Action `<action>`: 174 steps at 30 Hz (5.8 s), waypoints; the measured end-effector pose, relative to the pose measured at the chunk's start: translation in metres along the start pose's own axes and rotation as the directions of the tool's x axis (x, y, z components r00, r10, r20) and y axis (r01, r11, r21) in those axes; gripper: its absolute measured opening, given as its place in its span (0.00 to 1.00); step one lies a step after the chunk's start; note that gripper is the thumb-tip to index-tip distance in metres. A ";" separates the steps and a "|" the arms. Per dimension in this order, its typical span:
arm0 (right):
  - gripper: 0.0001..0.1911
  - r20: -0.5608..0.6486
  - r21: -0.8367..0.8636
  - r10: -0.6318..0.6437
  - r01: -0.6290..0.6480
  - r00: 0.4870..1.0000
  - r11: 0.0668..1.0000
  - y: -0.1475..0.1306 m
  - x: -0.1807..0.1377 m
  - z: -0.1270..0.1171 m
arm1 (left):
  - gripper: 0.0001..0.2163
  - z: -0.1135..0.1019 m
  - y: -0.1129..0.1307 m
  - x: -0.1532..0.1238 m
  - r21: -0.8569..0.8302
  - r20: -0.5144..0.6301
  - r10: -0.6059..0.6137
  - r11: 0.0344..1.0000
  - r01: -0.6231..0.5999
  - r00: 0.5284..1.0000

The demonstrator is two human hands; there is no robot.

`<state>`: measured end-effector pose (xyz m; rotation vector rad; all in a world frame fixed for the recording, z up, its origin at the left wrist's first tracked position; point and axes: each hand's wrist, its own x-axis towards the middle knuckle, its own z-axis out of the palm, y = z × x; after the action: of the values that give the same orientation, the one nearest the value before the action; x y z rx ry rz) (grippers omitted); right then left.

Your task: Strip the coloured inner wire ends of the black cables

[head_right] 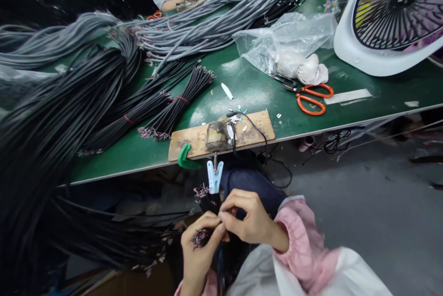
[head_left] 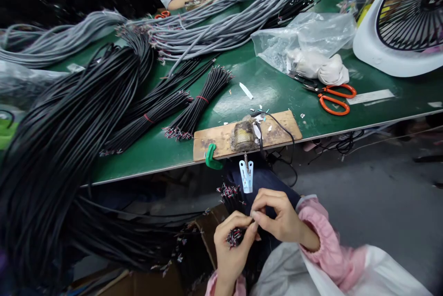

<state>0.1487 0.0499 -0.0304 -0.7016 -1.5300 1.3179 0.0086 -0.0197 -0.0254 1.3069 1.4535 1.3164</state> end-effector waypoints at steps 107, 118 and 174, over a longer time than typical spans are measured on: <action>0.36 0.399 0.829 0.126 -0.416 0.908 0.373 0.040 0.081 0.023 | 0.05 -0.005 0.021 0.046 0.040 -0.184 0.138 0.990 -0.133 0.973; 0.28 0.187 0.821 0.237 -0.284 0.953 0.495 0.026 0.079 0.025 | 0.06 -0.001 0.020 0.049 0.037 -0.125 0.121 0.992 -0.117 0.985; 0.13 0.064 0.077 0.135 -0.140 0.989 0.987 0.008 -0.010 0.000 | 0.20 0.001 -0.004 -0.004 -0.223 0.012 -0.342 0.915 0.336 0.940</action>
<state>0.1508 0.0427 -0.0405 -0.7332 -1.4870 1.5074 0.0097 -0.0234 -0.0296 0.8491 1.4281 1.2244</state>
